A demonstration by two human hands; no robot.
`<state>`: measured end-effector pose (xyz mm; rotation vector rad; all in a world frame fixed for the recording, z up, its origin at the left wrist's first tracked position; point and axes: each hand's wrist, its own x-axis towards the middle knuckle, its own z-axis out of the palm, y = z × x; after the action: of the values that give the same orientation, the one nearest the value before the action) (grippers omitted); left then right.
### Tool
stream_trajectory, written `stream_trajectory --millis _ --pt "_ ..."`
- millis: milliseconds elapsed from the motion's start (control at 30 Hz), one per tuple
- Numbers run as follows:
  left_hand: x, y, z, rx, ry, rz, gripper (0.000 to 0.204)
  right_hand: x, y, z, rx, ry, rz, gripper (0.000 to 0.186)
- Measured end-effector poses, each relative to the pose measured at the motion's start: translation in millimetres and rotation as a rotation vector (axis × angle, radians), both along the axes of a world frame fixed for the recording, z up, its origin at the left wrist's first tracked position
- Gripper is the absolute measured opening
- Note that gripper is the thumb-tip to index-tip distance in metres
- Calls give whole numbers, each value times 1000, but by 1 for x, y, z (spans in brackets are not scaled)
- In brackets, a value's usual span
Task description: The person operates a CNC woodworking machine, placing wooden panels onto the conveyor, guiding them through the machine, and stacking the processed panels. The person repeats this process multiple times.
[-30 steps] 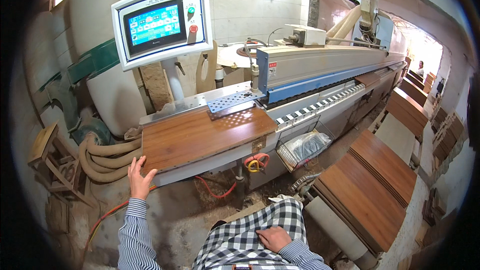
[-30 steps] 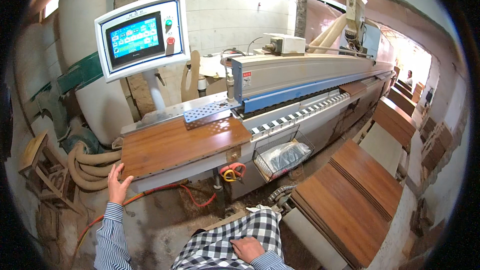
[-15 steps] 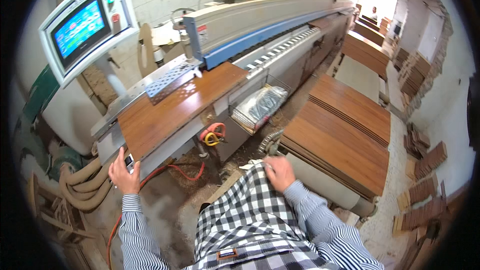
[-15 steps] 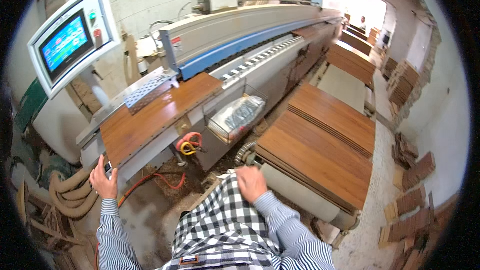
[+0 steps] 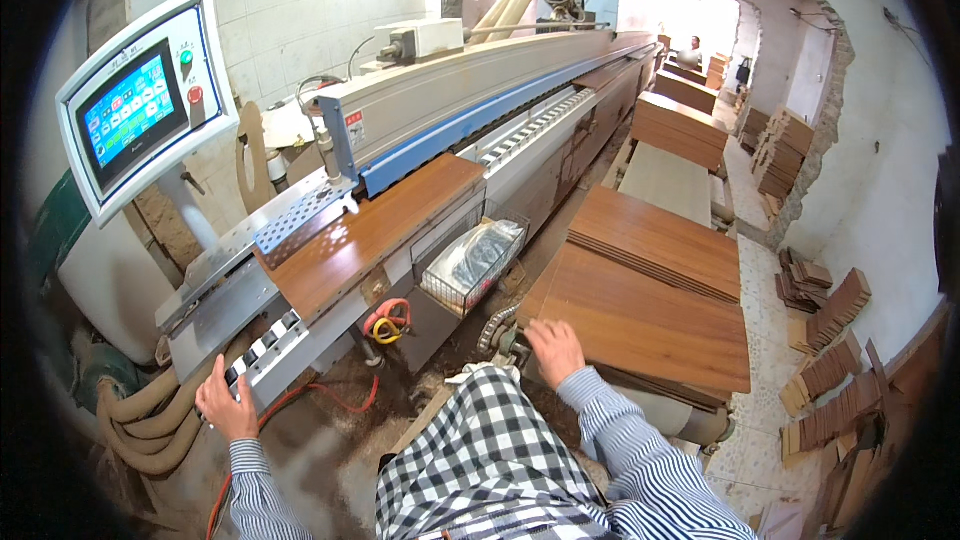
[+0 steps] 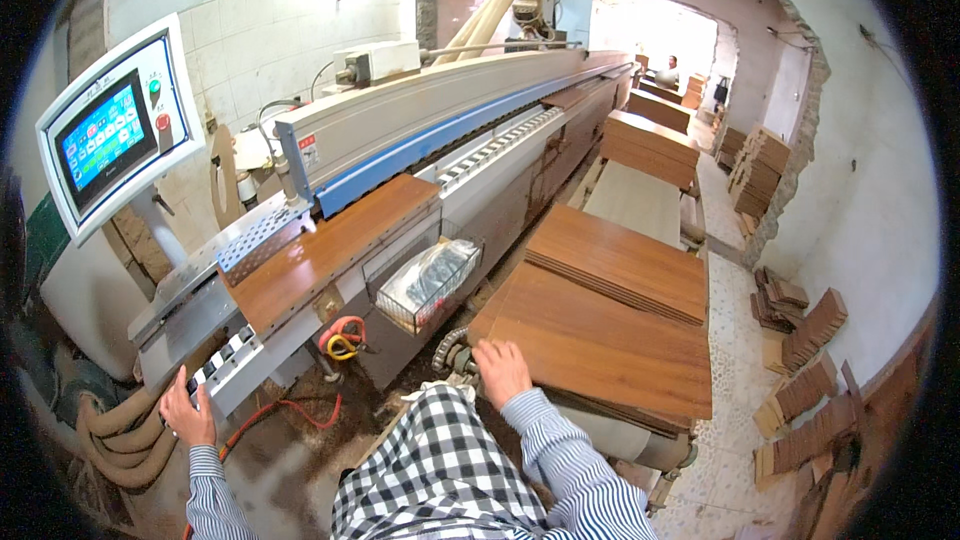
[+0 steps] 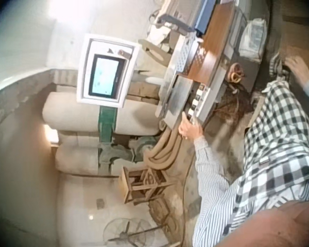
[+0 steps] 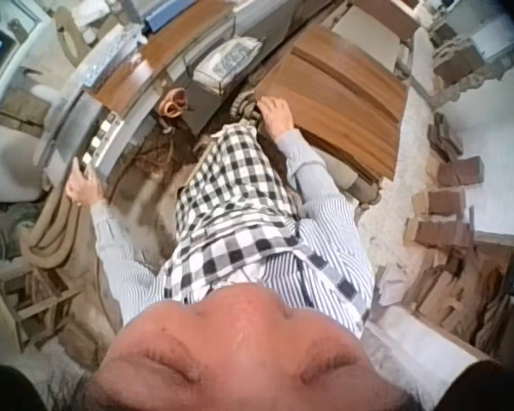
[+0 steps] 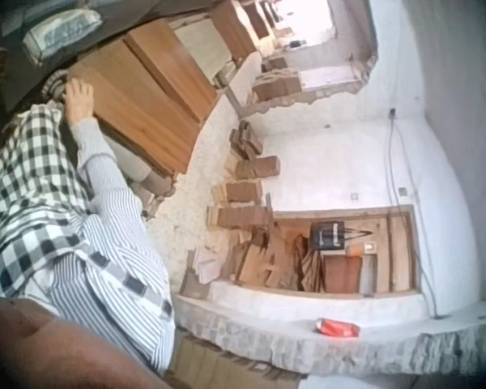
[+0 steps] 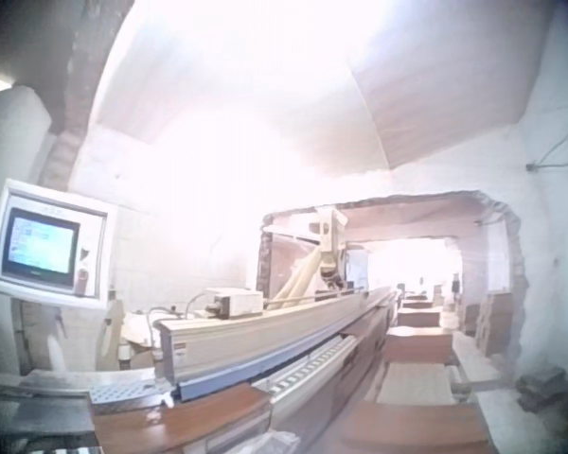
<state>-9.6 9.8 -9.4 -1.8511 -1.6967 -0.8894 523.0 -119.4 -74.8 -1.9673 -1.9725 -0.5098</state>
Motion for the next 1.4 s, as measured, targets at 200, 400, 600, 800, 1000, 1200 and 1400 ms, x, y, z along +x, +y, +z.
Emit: stream_trajectory --millis 200,400,600,800,1000,1200,1400 --pt "2 0 0 -15 -49 6 47 -44 -89 9 66 573 105 23" --pt "3 0 -2 -27 -92 -14 43 24 -124 -34 498 2341 -426 48" --pt "4 -2 1 -38 -100 -16 41 34 -126 -46 693 2252 -421 24" --pt "5 -1 3 -22 -86 -31 41 -5 -163 -45 498 2500 -238 33" --pt "7 -3 7 -45 -86 -33 42 42 -199 -44 888 2340 -384 20" --pt "3 -13 20 -183 -138 -81 51 36 -204 -45 676 2280 -131 14" --pt "42 -74 46 -261 -214 -388 73 -10 -146 -5 479 2330 28 30"
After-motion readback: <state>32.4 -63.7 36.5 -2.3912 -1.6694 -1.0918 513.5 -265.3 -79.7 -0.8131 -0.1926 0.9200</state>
